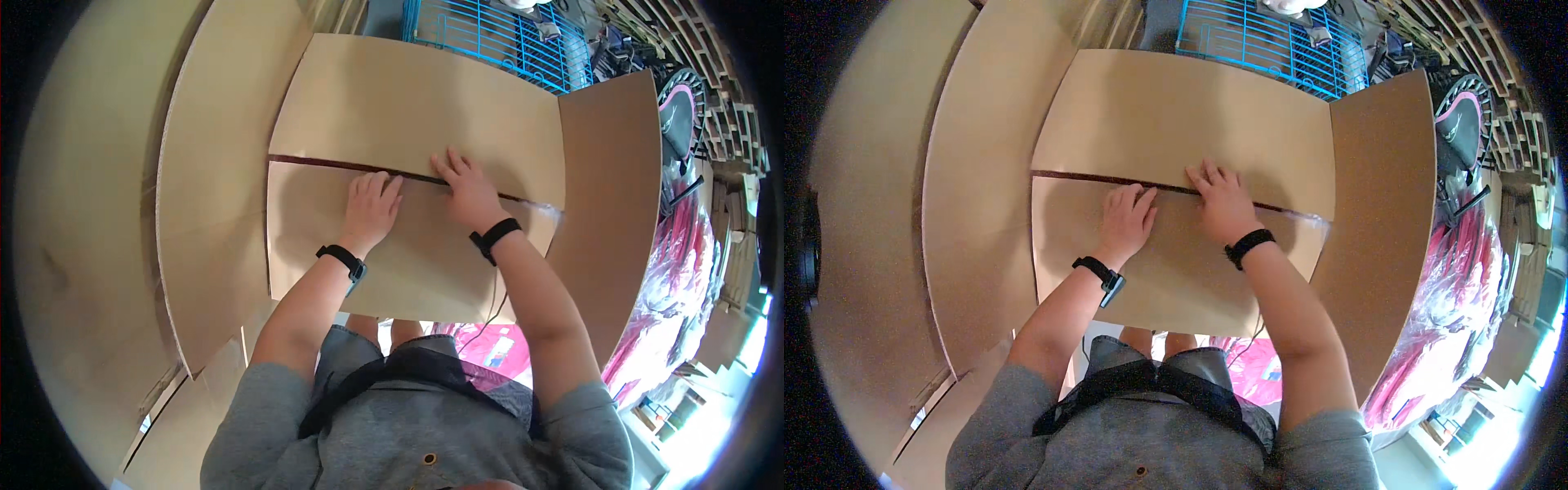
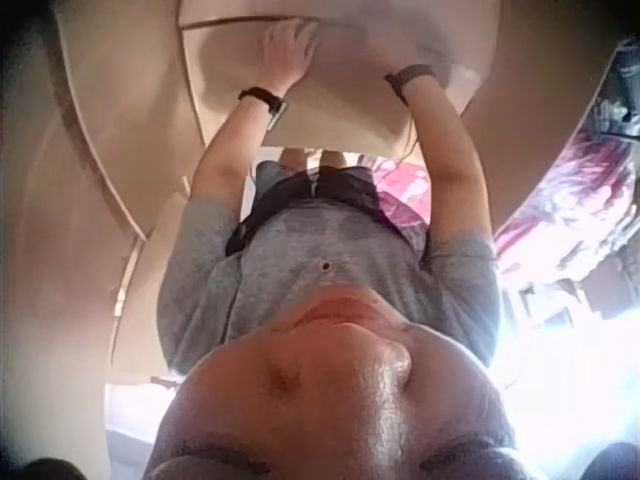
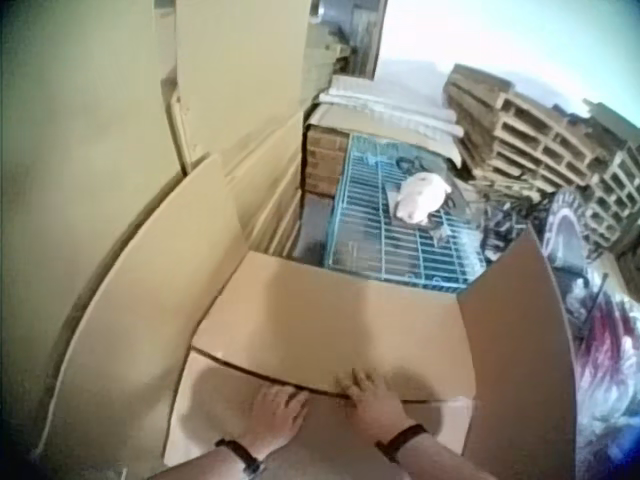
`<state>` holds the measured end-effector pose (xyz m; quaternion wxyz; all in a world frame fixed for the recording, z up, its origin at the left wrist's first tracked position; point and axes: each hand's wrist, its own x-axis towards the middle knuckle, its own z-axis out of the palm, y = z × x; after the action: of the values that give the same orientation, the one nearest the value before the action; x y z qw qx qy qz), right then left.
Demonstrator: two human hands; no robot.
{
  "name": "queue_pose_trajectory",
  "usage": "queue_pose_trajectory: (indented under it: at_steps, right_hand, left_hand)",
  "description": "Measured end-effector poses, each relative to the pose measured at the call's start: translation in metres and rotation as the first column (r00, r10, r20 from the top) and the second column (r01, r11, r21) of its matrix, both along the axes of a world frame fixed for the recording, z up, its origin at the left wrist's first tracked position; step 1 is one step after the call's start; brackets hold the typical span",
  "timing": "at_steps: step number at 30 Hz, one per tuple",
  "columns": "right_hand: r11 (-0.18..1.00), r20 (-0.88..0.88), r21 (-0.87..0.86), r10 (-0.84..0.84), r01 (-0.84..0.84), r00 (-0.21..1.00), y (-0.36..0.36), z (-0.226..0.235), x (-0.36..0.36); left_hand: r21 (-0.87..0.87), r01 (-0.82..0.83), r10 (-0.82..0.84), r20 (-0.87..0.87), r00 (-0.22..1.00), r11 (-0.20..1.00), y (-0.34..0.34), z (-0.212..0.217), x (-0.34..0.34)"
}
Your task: The person places pink circular items wrapped in plastic into a cardboard box. They repeatedly tear labels from a roll and stick them onto the items before placing them inside. Finally, the person folds the flaps of the cardboard box to close it.
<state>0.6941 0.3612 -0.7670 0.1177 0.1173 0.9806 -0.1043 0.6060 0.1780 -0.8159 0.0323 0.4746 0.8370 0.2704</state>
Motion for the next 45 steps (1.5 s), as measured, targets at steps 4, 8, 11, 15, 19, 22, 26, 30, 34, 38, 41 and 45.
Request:
queue_pose_trajectory:
  at_steps: [4,8,11,15,19,22,26,30,34,38,41,45]
  right_hand:
    - [1.0,-0.091,0.018,0.01,-0.009,0.996,0.006,0.017,0.001]
    - [0.995,-0.033,0.005,0.097,-0.097,0.995,0.013,-0.006,0.0]
    - [0.994,0.007,-0.092,0.062,-0.061,0.998,0.018,0.001,-0.001]
    - [0.969,0.059,-0.199,0.159,-0.145,0.985,0.031,-0.022,-0.005]
    - [0.915,0.142,0.025,0.394,-0.402,0.908,0.024,-0.025,-0.011]
    - [0.958,0.092,-0.274,-0.062,0.085,0.994,0.01,-0.01,-0.001]
    - [0.968,-0.153,-0.232,-0.135,0.097,0.979,-0.008,0.007,0.036]
    - [0.95,-0.264,-0.284,-0.205,0.127,0.943,-0.015,0.212,0.122]
    - [0.56,-0.212,-0.569,-0.807,0.602,0.551,0.037,0.248,0.248]
    - [-0.06,0.557,-0.638,-0.725,0.768,0.406,0.061,0.192,0.348]
    - [-0.087,0.577,-0.786,-0.46,0.612,0.675,0.03,0.101,0.328]
    - [0.562,0.126,-0.721,-0.469,0.405,0.874,-0.002,0.07,0.281]
  left_hand:
    - [0.037,0.026,-0.021,-0.114,0.993,0.999,0.011,0.009,-0.004]
    - [-0.191,0.075,-0.053,0.117,0.992,0.979,0.022,0.025,-0.017]
    - [-0.313,0.167,-0.09,0.247,0.965,0.935,0.019,0.053,-0.02]
    - [-0.145,-0.003,-0.002,-0.033,0.999,0.989,0.013,0.043,-0.018]
    - [-0.225,-0.118,0.077,-0.184,0.98,0.967,0.033,0.025,-0.019]
    - [-0.342,-0.216,0.154,-0.2,0.968,0.915,0.049,-0.017,-0.025]
    - [-0.365,-0.198,0.146,-0.166,0.975,0.909,0.057,-0.031,-0.02]
    - [-0.448,-0.249,0.202,-0.15,0.968,0.859,0.051,-0.03,-0.024]
    - [-0.517,-0.256,0.217,-0.137,0.967,0.817,0.052,-0.031,-0.028]
    - [-0.545,-0.153,0.145,-0.058,0.988,0.824,0.063,-0.033,-0.022]
    - [-0.581,-0.139,0.131,-0.055,0.99,0.802,0.057,-0.033,-0.026]
    - [-0.621,-0.121,0.128,-0.034,0.991,0.774,0.056,-0.023,-0.027]
